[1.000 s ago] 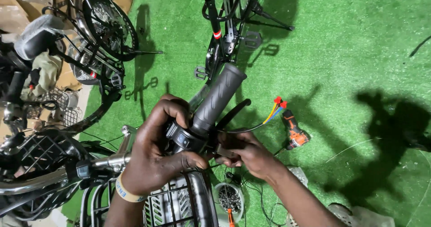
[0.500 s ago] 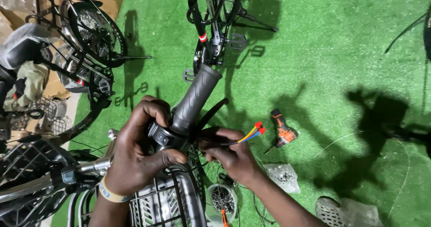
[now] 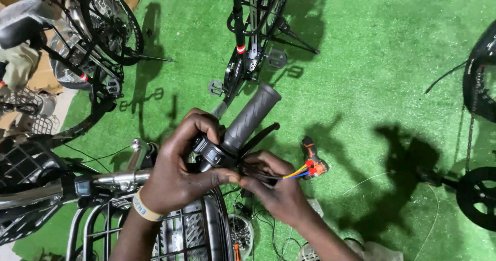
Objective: The person assembles a bicycle by attaching a front basket to the handlebars using a cordless drill. They then install handlebar grips and a control unit, securing them with a screwdriver and Allen key.
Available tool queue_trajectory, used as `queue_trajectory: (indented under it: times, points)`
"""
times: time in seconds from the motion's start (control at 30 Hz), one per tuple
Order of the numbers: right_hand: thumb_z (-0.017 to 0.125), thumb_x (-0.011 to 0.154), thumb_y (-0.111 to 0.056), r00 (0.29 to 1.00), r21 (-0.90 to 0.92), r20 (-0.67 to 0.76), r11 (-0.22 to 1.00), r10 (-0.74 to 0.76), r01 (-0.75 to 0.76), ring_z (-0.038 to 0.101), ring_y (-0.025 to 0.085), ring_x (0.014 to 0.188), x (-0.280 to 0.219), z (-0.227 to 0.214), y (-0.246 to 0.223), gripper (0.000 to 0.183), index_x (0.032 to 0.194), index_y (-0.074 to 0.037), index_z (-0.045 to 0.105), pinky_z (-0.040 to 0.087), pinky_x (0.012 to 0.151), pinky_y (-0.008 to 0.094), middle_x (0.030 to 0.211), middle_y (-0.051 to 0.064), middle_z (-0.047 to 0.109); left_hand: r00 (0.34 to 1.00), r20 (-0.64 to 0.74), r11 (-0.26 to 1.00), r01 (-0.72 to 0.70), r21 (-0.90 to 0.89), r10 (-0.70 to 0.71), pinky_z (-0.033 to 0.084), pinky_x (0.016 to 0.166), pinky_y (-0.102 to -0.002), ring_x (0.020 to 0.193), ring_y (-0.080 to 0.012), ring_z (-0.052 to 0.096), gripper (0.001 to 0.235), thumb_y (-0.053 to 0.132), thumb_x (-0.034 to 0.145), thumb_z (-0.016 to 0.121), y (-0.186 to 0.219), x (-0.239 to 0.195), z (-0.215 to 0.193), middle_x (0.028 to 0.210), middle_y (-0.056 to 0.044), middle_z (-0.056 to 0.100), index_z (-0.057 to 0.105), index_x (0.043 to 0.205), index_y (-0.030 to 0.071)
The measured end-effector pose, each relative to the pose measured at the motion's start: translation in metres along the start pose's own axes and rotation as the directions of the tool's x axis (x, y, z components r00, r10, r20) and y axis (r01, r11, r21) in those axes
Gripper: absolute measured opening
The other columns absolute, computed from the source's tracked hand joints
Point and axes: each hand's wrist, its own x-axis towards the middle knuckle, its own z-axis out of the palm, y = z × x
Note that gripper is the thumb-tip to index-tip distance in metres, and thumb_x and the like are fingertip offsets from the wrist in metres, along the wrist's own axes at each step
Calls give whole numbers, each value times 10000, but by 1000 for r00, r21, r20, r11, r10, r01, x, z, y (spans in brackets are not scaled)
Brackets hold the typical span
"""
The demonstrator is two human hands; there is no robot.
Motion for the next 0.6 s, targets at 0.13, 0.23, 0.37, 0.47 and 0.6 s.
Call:
queue_trajectory:
  times: [0.13, 0.23, 0.37, 0.47, 0.6]
  points:
    - [619, 967, -204, 895, -425, -210, 861, -394, 279, 657, 228, 907, -6, 25, 2, 192, 1073, -47, 648, 512, 783, 347, 987, 89, 670, 999, -31, 999, -31, 13, 31, 418, 821, -297, 917, -171, 505, 436, 248, 774, 862, 8, 4, 3, 981, -30, 521, 506, 996, 129]
    - [460, 1039, -280, 774, -694, -112, 607, -623, 388, 612, 319, 813, 6, 24, 46, 275, 1029, -41, 597, 449, 687, 437, 922, 120, 644, 997, -72, 999, -21, 44, 24, 375, 783, -298, 866, -167, 455, 379, 193, 784, 822, 15, 5, 4, 944, -25, 487, 487, 949, 131]
    - [323, 1073, -392, 750, -696, 34, 522, -661, 492, 638, 279, 711, 19, 11, 55, 423, 984, -130, 644, 434, 635, 414, 863, 40, 663, 995, -91, 998, -45, 39, 49, 348, 738, -299, 829, -177, 420, 375, 142, 758, 801, 12, 6, 5, 919, -25, 453, 465, 924, 120]
    - [403, 1042, -292, 826, -632, 104, 604, -554, 485, 595, 327, 633, 17, 1, 58, 298, 999, -80, 608, 394, 599, 450, 782, 93, 629, 994, -94, 998, -58, 21, 60, 356, 729, -308, 833, -182, 435, 352, 164, 761, 774, 8, 7, 3, 921, -35, 463, 462, 920, 125]
    - [354, 1058, -411, 944, -526, 170, 784, -283, 330, 667, 222, 724, 15, -8, 35, 394, 1021, -172, 664, 420, 682, 363, 864, 8, 731, 995, -93, 999, -44, 9, 44, 360, 745, -304, 832, -176, 427, 347, 192, 797, 783, 9, 8, 1, 914, -20, 457, 461, 914, 136]
